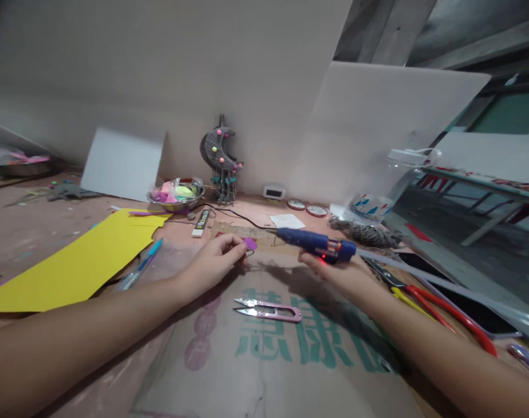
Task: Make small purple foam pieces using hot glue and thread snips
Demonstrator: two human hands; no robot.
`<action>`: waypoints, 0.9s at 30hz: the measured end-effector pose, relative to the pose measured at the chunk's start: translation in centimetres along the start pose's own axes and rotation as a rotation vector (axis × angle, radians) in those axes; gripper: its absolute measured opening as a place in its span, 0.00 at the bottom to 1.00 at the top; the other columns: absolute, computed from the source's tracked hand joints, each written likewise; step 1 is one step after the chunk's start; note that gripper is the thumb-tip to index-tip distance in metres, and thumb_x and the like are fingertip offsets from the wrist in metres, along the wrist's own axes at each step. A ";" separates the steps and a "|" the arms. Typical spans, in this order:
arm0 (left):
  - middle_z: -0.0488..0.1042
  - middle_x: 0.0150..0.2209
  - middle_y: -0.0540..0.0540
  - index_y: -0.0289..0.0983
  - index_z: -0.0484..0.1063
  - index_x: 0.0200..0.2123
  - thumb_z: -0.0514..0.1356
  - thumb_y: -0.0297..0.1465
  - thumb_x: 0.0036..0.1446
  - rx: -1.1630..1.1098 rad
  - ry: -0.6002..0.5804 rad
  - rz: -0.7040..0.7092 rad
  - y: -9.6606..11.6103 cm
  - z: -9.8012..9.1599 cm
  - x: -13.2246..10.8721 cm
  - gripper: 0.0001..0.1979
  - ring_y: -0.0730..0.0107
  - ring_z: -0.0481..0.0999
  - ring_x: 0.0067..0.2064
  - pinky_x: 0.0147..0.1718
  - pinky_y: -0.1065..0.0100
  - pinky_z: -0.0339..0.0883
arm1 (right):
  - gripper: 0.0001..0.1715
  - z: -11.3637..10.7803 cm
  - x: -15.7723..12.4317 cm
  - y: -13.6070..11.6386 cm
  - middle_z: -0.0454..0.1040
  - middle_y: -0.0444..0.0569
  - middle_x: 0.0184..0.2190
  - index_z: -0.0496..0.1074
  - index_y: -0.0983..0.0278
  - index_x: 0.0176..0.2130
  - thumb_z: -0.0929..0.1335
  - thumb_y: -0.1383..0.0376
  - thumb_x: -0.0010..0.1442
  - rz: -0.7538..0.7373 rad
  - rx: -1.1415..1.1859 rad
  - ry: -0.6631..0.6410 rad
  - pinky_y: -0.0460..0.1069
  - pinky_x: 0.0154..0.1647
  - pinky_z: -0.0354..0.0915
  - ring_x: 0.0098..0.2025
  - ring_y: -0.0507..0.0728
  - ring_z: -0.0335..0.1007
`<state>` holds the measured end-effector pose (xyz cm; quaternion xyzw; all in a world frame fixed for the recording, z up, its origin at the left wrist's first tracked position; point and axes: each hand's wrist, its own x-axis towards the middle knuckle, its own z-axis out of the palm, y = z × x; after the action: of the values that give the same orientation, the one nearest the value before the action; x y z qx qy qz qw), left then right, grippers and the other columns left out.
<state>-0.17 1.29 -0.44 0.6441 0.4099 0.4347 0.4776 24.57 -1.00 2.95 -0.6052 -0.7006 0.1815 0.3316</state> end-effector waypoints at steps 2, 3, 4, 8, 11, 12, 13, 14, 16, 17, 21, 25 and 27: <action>0.72 0.25 0.48 0.36 0.65 0.29 0.54 0.38 0.55 0.005 -0.001 0.007 0.0 0.0 0.0 0.11 0.70 0.73 0.29 0.32 0.69 0.65 | 0.19 0.4 -1.3 -0.4 0.76 0.48 0.28 0.74 0.60 0.32 0.67 0.48 0.50 -0.011 -0.004 -0.047 0.51 0.31 0.69 0.29 0.58 0.71; 0.72 0.25 0.48 0.36 0.65 0.29 0.54 0.38 0.55 0.004 -0.002 0.004 0.0 0.0 0.0 0.11 0.70 0.73 0.29 0.32 0.69 0.65 | 0.19 0.6 -1.8 -0.6 0.77 0.48 0.30 0.74 0.59 0.32 0.66 0.48 0.51 -0.016 0.011 -0.081 0.52 0.35 0.69 0.32 0.59 0.73; 0.72 0.25 0.48 0.36 0.65 0.29 0.54 0.38 0.55 0.004 -0.003 0.000 0.1 0.0 0.0 0.11 0.70 0.73 0.29 0.32 0.69 0.65 | 0.19 0.8 -2.0 -0.8 0.77 0.48 0.31 0.75 0.59 0.32 0.66 0.48 0.51 -0.023 0.025 -0.104 0.53 0.38 0.70 0.34 0.60 0.73; 0.72 0.25 0.49 0.36 0.65 0.28 0.54 0.38 0.55 0.027 0.004 0.005 0.0 0.0 0.0 0.11 0.70 0.73 0.30 0.32 0.69 0.65 | 0.17 1.1 -2.0 -0.9 0.78 0.49 0.30 0.75 0.58 0.31 0.68 0.49 0.50 -0.054 0.037 -0.165 0.54 0.37 0.72 0.34 0.62 0.74; 0.72 0.25 0.49 0.36 0.65 0.28 0.54 0.38 0.55 0.029 -0.001 0.019 0.0 0.1 0.0 0.11 0.71 0.73 0.29 0.31 0.70 0.65 | 0.17 1.2 -1.8 -0.5 0.78 0.49 0.30 0.75 0.57 0.31 0.67 0.48 0.50 -0.034 -0.006 -0.148 0.55 0.36 0.72 0.34 0.63 0.75; 0.72 0.25 0.49 0.36 0.65 0.28 0.54 0.38 0.55 0.029 -0.003 0.019 0.0 0.1 0.0 0.11 0.71 0.73 0.29 0.31 0.70 0.65 | 0.18 1.2 -1.8 -0.3 0.79 0.49 0.29 0.75 0.57 0.30 0.67 0.48 0.49 -0.015 -0.026 -0.147 0.55 0.36 0.73 0.33 0.63 0.75; 0.72 0.25 0.49 0.36 0.65 0.28 0.54 0.38 0.55 0.029 -0.004 0.018 0.0 0.0 0.0 0.11 0.71 0.73 0.29 0.31 0.70 0.65 | 0.19 1.2 -1.8 -0.1 0.79 0.49 0.29 0.76 0.58 0.30 0.67 0.47 0.49 0.004 -0.043 -0.149 0.56 0.36 0.73 0.33 0.64 0.75; 0.72 0.25 0.49 0.36 0.65 0.28 0.54 0.38 0.55 0.030 -0.005 0.016 0.0 0.0 0.0 0.11 0.71 0.73 0.29 0.31 0.70 0.65 | 0.19 1.2 -1.8 0.0 0.79 0.49 0.29 0.75 0.58 0.30 0.67 0.47 0.48 0.019 -0.057 -0.147 0.56 0.36 0.72 0.33 0.64 0.75; 0.72 0.25 0.49 0.36 0.65 0.28 0.54 0.38 0.55 0.035 -0.009 0.018 0.1 0.0 0.0 0.11 0.70 0.73 0.29 0.32 0.69 0.65 | 0.19 1.2 -1.8 0.3 0.79 0.49 0.28 0.75 0.58 0.30 0.67 0.47 0.48 0.031 -0.076 -0.136 0.57 0.36 0.72 0.33 0.65 0.75; 0.72 0.25 0.49 0.36 0.65 0.28 0.54 0.38 0.55 0.037 -0.010 0.020 0.0 0.0 -0.1 0.11 0.70 0.73 0.30 0.32 0.69 0.65 | 0.19 1.2 -1.8 0.4 0.79 0.48 0.28 0.75 0.58 0.29 0.67 0.47 0.48 0.029 -0.084 -0.128 0.57 0.35 0.72 0.33 0.64 0.75; 0.72 0.25 0.49 0.36 0.65 0.28 0.54 0.37 0.55 0.033 -0.012 0.022 -0.1 0.1 0.0 0.11 0.71 0.73 0.29 0.32 0.70 0.65 | 0.15 1.4 -1.7 -0.1 0.78 0.47 0.26 0.73 0.58 0.27 0.68 0.50 0.47 0.013 -0.090 -0.082 0.55 0.31 0.72 0.30 0.63 0.75; 0.72 0.25 0.49 0.36 0.65 0.29 0.53 0.37 0.56 0.037 -0.017 0.031 -0.3 0.0 0.0 0.10 0.71 0.72 0.29 0.32 0.70 0.64 | 0.13 1.4 -1.7 -1.3 0.76 0.47 0.22 0.71 0.58 0.23 0.67 0.52 0.45 0.027 -0.096 -0.065 0.54 0.27 0.72 0.27 0.62 0.73; 0.72 0.25 0.49 0.37 0.65 0.29 0.53 0.37 0.56 0.040 -0.022 0.032 -0.4 0.0 0.0 0.10 0.71 0.72 0.29 0.32 0.70 0.64 | 0.13 1.4 -1.7 -1.6 0.76 0.47 0.22 0.71 0.58 0.22 0.66 0.52 0.46 0.016 -0.110 -0.073 0.54 0.27 0.72 0.27 0.62 0.73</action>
<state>-0.18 1.36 -0.79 0.6648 0.4028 0.4268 0.4620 22.50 -2.71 2.56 -0.6212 -0.7161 0.1673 0.2708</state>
